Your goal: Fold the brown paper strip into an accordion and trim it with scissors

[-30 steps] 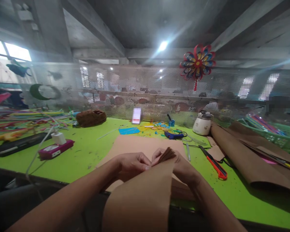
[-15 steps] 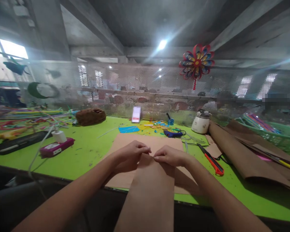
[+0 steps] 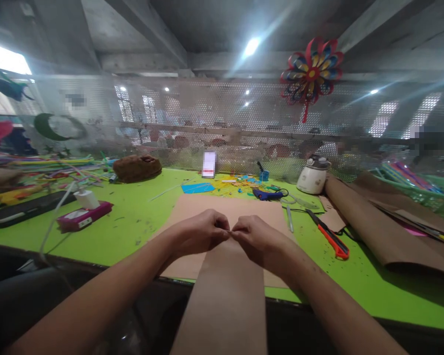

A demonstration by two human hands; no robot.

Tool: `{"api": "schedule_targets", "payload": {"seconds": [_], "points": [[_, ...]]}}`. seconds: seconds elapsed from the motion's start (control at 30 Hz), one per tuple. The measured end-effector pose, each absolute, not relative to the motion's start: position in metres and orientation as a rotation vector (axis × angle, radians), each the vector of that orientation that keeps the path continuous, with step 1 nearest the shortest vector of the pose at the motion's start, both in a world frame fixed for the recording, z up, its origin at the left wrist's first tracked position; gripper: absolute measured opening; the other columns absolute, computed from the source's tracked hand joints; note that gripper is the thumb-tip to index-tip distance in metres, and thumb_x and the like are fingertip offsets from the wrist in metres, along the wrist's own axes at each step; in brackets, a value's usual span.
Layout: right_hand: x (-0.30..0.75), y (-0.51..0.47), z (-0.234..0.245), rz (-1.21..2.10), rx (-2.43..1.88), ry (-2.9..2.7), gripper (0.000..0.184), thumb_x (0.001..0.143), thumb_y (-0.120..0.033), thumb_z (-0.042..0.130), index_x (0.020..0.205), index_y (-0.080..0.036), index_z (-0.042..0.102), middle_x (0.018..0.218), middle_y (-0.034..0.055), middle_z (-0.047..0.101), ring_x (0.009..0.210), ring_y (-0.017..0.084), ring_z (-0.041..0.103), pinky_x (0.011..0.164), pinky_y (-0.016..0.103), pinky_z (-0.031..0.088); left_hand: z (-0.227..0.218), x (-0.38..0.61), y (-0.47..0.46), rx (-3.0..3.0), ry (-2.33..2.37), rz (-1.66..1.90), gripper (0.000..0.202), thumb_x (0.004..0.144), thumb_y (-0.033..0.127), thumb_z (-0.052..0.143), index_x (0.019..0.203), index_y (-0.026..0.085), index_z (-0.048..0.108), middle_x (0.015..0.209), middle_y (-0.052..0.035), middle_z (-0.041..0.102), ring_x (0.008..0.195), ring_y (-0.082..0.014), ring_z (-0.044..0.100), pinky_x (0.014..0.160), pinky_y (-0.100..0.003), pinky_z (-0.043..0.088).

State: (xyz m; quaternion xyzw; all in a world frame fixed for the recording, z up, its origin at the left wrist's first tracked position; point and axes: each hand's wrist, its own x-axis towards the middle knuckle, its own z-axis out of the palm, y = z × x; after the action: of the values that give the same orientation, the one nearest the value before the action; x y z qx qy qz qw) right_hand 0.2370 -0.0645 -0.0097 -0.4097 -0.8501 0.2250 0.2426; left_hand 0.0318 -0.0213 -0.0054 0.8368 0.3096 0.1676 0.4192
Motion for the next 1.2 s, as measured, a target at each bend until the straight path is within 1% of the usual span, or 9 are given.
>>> {"api": "schedule_targets", "payload": {"seconds": [0.07, 0.17, 0.23, 0.37, 0.5, 0.63, 0.9, 1.1, 1.2], "points": [[0.238, -0.066, -0.011, 0.569, -1.154, -2.291, 0.024, 0.085, -0.032, 0.052, 0.083, -0.016, 0.069, 0.078, 0.0053, 0.063, 0.068, 0.014, 0.053, 0.062, 0.025, 0.040, -0.010, 0.032, -0.018, 2.102, 0.824, 0.456, 0.022, 0.072, 0.028, 0.058, 0.084, 0.011, 0.065, 0.064, -0.0010, 0.057, 0.057, -0.0107, 0.049, 0.053, -0.022, 0.036], [0.242, -0.067, -0.011, 0.468, -1.185, -2.325, 0.021, 0.083, -0.029, 0.055, 0.079, -0.016, 0.070, 0.077, 0.0055, 0.061, 0.068, 0.015, 0.053, 0.064, 0.026, 0.039, -0.010, 0.031, -0.011, 2.246, 0.881, 0.444, 0.016, 0.065, 0.023, 0.063, 0.075, 0.011, 0.067, 0.066, -0.0021, 0.059, 0.059, -0.0115, 0.050, 0.055, -0.023, 0.037], [0.244, -0.066, -0.011, 0.415, -1.197, -2.336, 0.021, 0.083, -0.029, 0.055, 0.078, -0.017, 0.071, 0.076, 0.0057, 0.060, 0.069, 0.015, 0.053, 0.064, 0.026, 0.039, -0.008, 0.030, -0.008, 2.281, 0.899, 0.434, 0.015, 0.065, 0.022, 0.063, 0.073, 0.010, 0.067, 0.066, -0.0029, 0.059, 0.060, -0.0122, 0.051, 0.055, -0.023, 0.037], [0.239, -0.066, -0.015, 0.365, -1.200, -2.329, 0.020, 0.084, -0.028, 0.054, 0.084, -0.016, 0.070, 0.078, 0.0061, 0.060, 0.072, 0.016, 0.055, 0.065, 0.026, 0.040, -0.006, 0.030, -0.009, 2.300, 0.877, 0.415, 0.018, 0.069, 0.025, 0.061, 0.077, 0.010, 0.068, 0.067, -0.0035, 0.061, 0.060, -0.0118, 0.051, 0.054, -0.023, 0.037], [0.232, -0.066, -0.019, 0.264, -1.174, -2.331, 0.017, 0.084, -0.024, 0.054, 0.082, -0.014, 0.068, 0.076, 0.0060, 0.060, 0.071, 0.015, 0.054, 0.064, 0.025, 0.040, -0.008, 0.032, -0.009, 2.385, 0.844, 0.406, 0.023, 0.071, 0.028, 0.062, 0.086, 0.012, 0.069, 0.070, -0.0031, 0.061, 0.060, -0.0109, 0.050, 0.054, -0.021, 0.035], [0.229, -0.066, -0.021, 0.183, -1.147, -2.341, 0.014, 0.083, -0.020, 0.054, 0.077, -0.014, 0.064, 0.075, 0.0055, 0.058, 0.070, 0.015, 0.052, 0.065, 0.025, 0.039, -0.012, 0.034, -0.005, 2.402, 0.830, 0.463, 0.020, 0.069, 0.027, 0.065, 0.080, 0.011, 0.070, 0.069, -0.0034, 0.060, 0.062, -0.0119, 0.051, 0.056, -0.022, 0.038], [0.232, -0.067, -0.018, 0.167, -1.106, -2.402, 0.012, 0.080, -0.012, 0.053, 0.072, -0.014, 0.062, 0.075, 0.0043, 0.057, 0.068, 0.013, 0.050, 0.063, 0.024, 0.038, -0.009, 0.030, -0.005, 2.438, 0.736, 0.499, 0.015, 0.069, 0.025, 0.066, 0.074, 0.012, 0.072, 0.067, -0.0032, 0.057, 0.066, -0.0128, 0.052, 0.062, -0.024, 0.040], [0.237, -0.063, -0.025, 0.209, -1.186, -2.349, 0.005, 0.080, -0.016, 0.054, 0.076, -0.015, 0.057, 0.075, 0.0025, 0.056, 0.066, 0.012, 0.048, 0.059, 0.022, 0.035, -0.008, 0.030, -0.002, 2.435, 0.757, 0.424, 0.014, 0.070, 0.020, 0.064, 0.080, 0.013, 0.070, 0.072, -0.0023, 0.058, 0.066, -0.0117, 0.052, 0.061, -0.022, 0.040], [0.239, -0.063, -0.026, 0.215, -1.182, -2.359, 0.007, 0.081, -0.017, 0.053, 0.075, -0.015, 0.055, 0.075, 0.0024, 0.055, 0.066, 0.012, 0.048, 0.059, 0.022, 0.035, -0.008, 0.029, 0.001, 2.462, 0.772, 0.354, 0.015, 0.069, 0.018, 0.063, 0.082, 0.013, 0.069, 0.073, -0.0019, 0.060, 0.065, -0.0109, 0.052, 0.059, -0.021, 0.039]]}}
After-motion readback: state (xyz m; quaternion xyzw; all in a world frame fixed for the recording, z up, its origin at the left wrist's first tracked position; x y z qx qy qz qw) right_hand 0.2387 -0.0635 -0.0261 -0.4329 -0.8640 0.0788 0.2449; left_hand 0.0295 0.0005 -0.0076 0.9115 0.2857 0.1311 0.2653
